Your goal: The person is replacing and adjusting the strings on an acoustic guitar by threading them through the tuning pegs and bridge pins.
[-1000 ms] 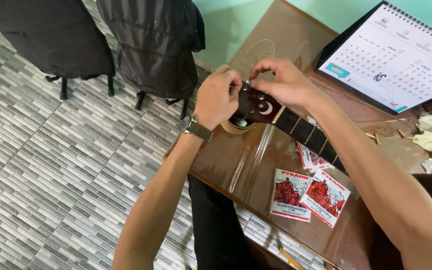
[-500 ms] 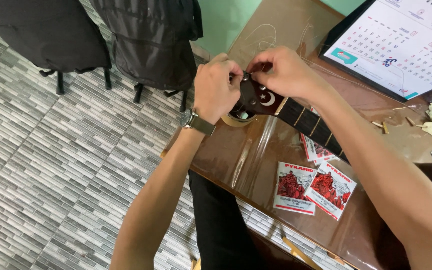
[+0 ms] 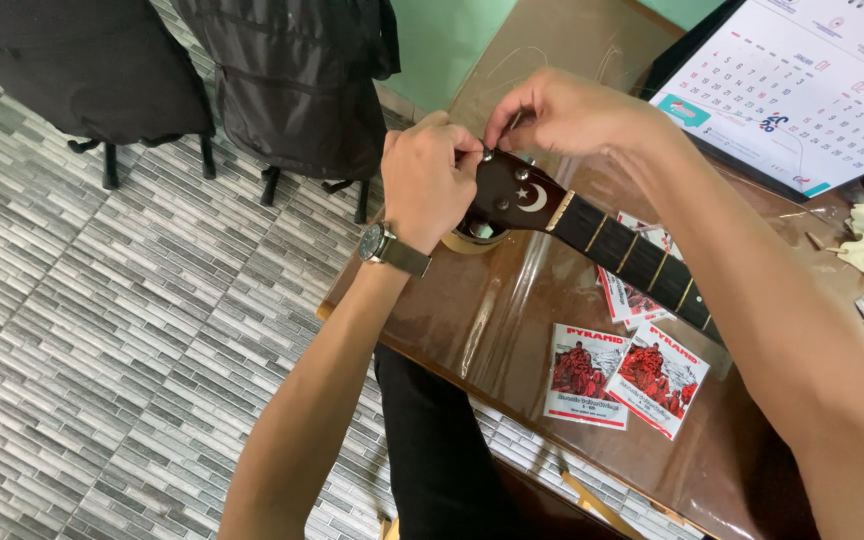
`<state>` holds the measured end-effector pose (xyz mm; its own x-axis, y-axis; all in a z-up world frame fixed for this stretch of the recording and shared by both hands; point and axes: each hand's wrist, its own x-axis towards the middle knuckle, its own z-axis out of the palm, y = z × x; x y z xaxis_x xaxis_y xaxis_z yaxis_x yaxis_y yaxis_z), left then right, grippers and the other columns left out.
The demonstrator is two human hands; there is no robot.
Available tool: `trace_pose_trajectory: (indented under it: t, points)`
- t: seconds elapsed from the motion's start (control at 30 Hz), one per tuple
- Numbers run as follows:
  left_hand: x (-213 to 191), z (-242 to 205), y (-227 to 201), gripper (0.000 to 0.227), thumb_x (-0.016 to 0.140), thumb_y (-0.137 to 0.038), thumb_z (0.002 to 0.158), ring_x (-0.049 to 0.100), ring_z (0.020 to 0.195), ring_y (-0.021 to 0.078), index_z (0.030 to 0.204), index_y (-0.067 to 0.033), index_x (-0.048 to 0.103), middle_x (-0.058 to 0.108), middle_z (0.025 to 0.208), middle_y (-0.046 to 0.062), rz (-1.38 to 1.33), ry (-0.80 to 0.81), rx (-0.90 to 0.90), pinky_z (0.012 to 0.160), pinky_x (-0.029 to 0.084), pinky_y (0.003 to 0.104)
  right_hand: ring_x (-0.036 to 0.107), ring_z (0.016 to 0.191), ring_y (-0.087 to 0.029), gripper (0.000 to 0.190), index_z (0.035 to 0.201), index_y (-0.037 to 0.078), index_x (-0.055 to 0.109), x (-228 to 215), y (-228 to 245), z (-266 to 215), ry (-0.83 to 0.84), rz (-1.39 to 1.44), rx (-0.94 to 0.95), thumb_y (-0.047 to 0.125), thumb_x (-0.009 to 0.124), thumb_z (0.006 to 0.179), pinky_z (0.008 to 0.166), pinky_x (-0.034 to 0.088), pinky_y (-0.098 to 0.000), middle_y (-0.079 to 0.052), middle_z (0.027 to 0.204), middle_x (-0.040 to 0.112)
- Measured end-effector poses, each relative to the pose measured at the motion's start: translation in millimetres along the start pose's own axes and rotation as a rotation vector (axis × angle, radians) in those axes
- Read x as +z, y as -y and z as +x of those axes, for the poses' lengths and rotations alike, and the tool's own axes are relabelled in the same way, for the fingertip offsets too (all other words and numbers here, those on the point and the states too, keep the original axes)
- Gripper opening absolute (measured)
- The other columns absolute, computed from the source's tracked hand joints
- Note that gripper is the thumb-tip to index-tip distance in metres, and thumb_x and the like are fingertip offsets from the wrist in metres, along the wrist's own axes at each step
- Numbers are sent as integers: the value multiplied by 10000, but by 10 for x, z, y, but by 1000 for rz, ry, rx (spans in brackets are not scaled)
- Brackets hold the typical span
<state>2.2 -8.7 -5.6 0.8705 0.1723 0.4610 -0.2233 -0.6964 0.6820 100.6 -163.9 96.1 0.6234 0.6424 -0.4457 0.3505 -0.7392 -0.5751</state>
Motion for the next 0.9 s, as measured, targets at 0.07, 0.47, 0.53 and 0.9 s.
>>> trace_pose_trajectory:
  t: [0.07, 0.47, 0.53, 0.9]
  points:
    - [-2, -2, -9, 177, 688, -38, 780, 578, 602, 198, 727, -194, 752, 611, 728, -91, 1, 9, -9, 734, 385, 381, 629, 767, -103, 154, 1020, 135, 795, -10, -16, 16, 2, 6, 6, 77, 702, 912, 750, 444, -252, 10, 831, 736]
    - [-12, -15, -18, 91, 741, -70, 806, 611, 659, 234, 800, -151, 783, 630, 775, -17, -44, 35, -39, 650, 448, 396, 574, 759, -139, 71, 917, 115, 721, 57, 189, -77, -7, -34, 51, 121, 666, 873, 709, 424, -299, -4, 834, 680]
    - [-62, -2, -15, 54, 762, -84, 832, 612, 689, 238, 855, -123, 791, 611, 799, 24, -102, 78, -79, 562, 470, 369, 529, 757, -166, 89, 915, 109, 693, 84, 231, -96, -2, -35, 116, 138, 616, 880, 693, 397, -324, -22, 858, 643]
    - [-49, 126, -56, 31, 737, -25, 793, 682, 753, 383, 792, -55, 745, 644, 758, 120, -75, 227, -117, 667, 559, 434, 669, 845, -198, 171, 907, 134, 759, 308, -222, 13, -264, 64, 16, 276, 709, 826, 752, 494, -339, -24, 821, 679]
